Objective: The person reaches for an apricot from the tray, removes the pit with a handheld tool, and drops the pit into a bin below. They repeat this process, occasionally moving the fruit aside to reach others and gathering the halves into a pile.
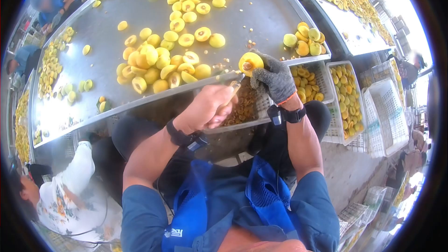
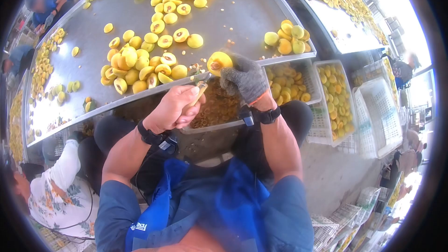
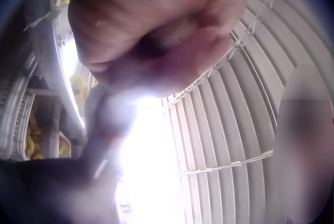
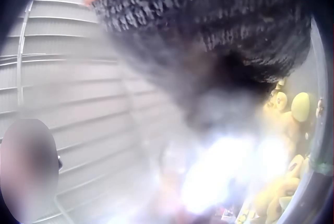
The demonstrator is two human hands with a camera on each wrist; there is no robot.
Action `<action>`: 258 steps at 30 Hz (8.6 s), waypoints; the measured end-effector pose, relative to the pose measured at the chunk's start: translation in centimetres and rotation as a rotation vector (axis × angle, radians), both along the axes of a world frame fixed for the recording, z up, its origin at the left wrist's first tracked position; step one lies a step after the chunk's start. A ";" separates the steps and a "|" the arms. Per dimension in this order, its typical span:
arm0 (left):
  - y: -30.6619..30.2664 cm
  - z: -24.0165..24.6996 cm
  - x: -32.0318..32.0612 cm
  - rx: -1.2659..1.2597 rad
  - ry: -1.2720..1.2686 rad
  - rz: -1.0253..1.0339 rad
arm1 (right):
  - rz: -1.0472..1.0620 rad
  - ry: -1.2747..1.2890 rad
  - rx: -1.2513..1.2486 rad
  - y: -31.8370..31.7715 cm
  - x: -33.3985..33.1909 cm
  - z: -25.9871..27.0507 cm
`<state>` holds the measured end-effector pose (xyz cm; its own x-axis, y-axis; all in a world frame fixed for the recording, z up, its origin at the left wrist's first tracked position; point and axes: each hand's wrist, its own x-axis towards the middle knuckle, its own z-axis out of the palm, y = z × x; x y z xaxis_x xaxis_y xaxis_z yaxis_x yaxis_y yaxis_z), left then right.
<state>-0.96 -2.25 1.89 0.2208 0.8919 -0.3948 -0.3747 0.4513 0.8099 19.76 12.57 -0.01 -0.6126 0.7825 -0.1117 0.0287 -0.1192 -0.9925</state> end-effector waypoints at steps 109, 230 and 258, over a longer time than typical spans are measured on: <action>3.0 -1.1 2.9 0.462 0.547 0.270 | -0.153 -0.100 0.853 -1.8 -2.6 0.4; -0.2 -4.4 -0.2 0.479 1.287 -0.514 | -0.506 -0.944 0.939 6.4 8.9 -3.4; -1.0 -2.1 -3.2 0.575 0.834 0.198 | 0.070 -0.128 0.414 2.8 -10.6 -0.9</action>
<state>-4.18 -3.26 -0.20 -0.0991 0.9849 0.1422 0.3796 -0.0947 0.9203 9.17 15.33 -0.92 -0.6671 0.7346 0.1241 0.1485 0.2943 -0.9441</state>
